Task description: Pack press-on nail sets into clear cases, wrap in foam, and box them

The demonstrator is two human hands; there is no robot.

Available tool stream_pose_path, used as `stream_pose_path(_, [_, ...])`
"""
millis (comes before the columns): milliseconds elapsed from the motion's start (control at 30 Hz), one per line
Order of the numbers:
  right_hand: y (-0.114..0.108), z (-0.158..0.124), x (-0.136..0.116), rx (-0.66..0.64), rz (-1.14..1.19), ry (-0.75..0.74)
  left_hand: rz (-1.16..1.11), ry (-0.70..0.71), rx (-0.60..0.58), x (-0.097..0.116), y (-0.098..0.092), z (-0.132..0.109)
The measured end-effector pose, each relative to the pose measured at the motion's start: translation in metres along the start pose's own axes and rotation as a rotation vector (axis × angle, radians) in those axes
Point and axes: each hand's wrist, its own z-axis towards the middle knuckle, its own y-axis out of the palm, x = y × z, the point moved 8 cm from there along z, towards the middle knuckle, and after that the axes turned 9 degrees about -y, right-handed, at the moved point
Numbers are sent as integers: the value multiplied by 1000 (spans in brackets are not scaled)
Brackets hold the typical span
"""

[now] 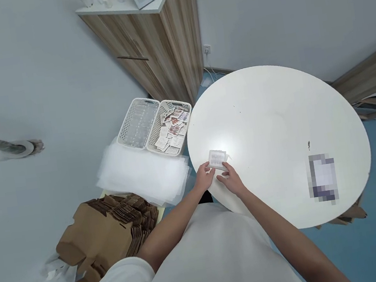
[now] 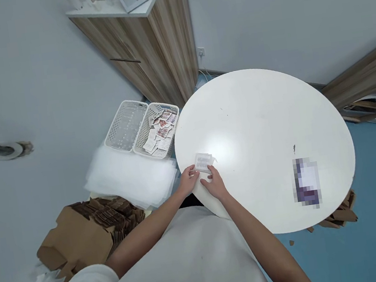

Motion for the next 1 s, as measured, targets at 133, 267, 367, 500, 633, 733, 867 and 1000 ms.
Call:
stream_pose_path(133, [17, 37, -28, 30, 20, -10, -58, 15, 14, 12, -29, 31])
stream_pose_path(267, [29, 74, -51, 57, 73, -17, -154, 55, 25, 29, -50, 58])
stream_pose_path(367, [35, 94, -60, 73, 133, -15, -199, 103, 12, 39, -57, 71])
stream_pose_path(500, [40, 110, -66, 85, 169, -28, -194, 151, 2, 42, -61, 76])
stream_pose_path(633, [39, 106, -63, 119, 161, -25, -163, 148, -16, 36, -60, 74])
stream_pose_path(733, [37, 92, -57, 138, 159, -14, -147, 143, -19, 28, -58, 66])
stream_pose_path(867, [35, 62, -47, 105, 152, 12, -129, 139, 3, 15, -56, 46])
stream_pose_path(1000, [28, 33, -34, 61, 124, 57, -97, 146, 1, 8, -53, 18])
